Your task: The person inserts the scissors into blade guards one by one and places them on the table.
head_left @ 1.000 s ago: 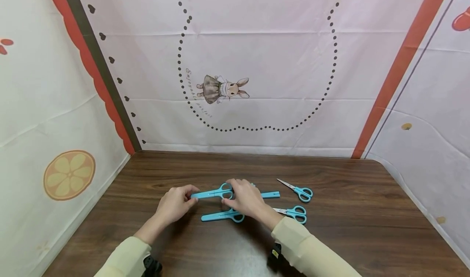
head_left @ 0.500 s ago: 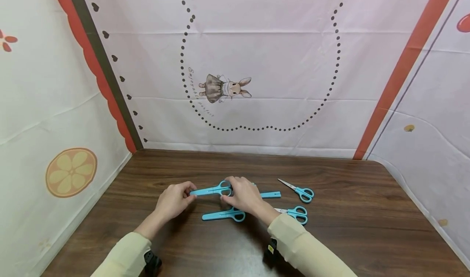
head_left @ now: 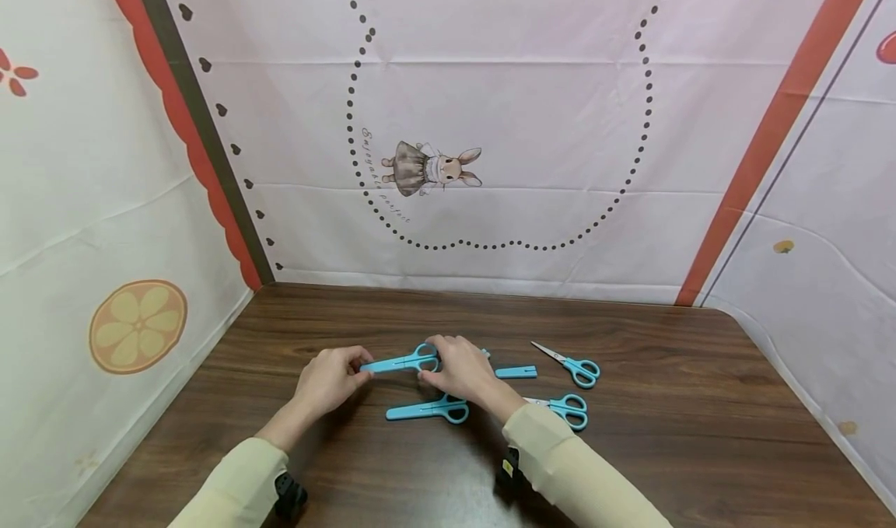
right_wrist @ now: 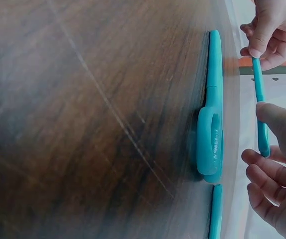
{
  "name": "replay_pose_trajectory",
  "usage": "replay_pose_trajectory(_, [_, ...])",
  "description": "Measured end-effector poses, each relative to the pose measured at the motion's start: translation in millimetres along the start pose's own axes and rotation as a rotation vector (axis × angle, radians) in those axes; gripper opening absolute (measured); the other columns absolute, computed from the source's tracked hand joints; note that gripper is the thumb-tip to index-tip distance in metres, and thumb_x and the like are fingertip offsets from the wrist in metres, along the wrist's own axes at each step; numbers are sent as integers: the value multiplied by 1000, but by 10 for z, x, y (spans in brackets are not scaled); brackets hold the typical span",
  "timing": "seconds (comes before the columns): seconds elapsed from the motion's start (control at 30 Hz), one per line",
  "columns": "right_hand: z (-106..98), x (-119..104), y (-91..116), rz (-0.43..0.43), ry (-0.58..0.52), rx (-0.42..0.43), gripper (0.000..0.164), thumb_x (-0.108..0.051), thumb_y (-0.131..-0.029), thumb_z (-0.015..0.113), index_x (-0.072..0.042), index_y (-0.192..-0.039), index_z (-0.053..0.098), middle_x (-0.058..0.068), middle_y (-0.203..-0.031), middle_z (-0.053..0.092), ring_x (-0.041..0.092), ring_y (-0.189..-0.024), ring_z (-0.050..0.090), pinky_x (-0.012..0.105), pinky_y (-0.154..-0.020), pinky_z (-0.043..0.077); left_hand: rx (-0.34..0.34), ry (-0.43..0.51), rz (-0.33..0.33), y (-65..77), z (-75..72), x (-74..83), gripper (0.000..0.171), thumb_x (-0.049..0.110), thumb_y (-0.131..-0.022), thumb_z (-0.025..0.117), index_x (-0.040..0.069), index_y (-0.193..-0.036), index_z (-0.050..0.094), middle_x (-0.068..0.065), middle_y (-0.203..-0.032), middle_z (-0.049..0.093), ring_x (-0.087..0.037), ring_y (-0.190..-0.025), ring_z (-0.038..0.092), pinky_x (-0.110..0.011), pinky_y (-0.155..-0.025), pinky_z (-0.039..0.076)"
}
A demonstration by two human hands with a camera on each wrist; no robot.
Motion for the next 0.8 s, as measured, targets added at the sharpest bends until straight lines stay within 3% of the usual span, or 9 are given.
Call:
replay_pose_trajectory(0.23, [36, 25, -44, -7, -2, -11, 52, -41, -83, 65, -12, -124, 54, 1, -97, 65, 11, -78, 58, 26, -65, 48, -3, -13, 4, -31, 15, -30, 12, 24, -77, 73, 20, -87, 68, 9, -70, 59, -6, -59, 50, -27, -49, 39])
replay_pose_trajectory(0.8, [125, 46, -90, 14, 27, -40, 53, -41, -83, 65, -11, -124, 53, 4, -105, 64, 17, -92, 61, 30, -73, 50, -22, -50, -7, -68, 69, -73, 11, 24, -78, 73, 19, -87, 69, 8, -71, 60, -6, -57, 50, -27, -47, 38])
Point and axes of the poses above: each hand's wrist, its own y-axis away from the middle knuckle, its own z-axis out of the palm, x = y × z, the point moved 8 cm from there along -y, towards the middle knuckle
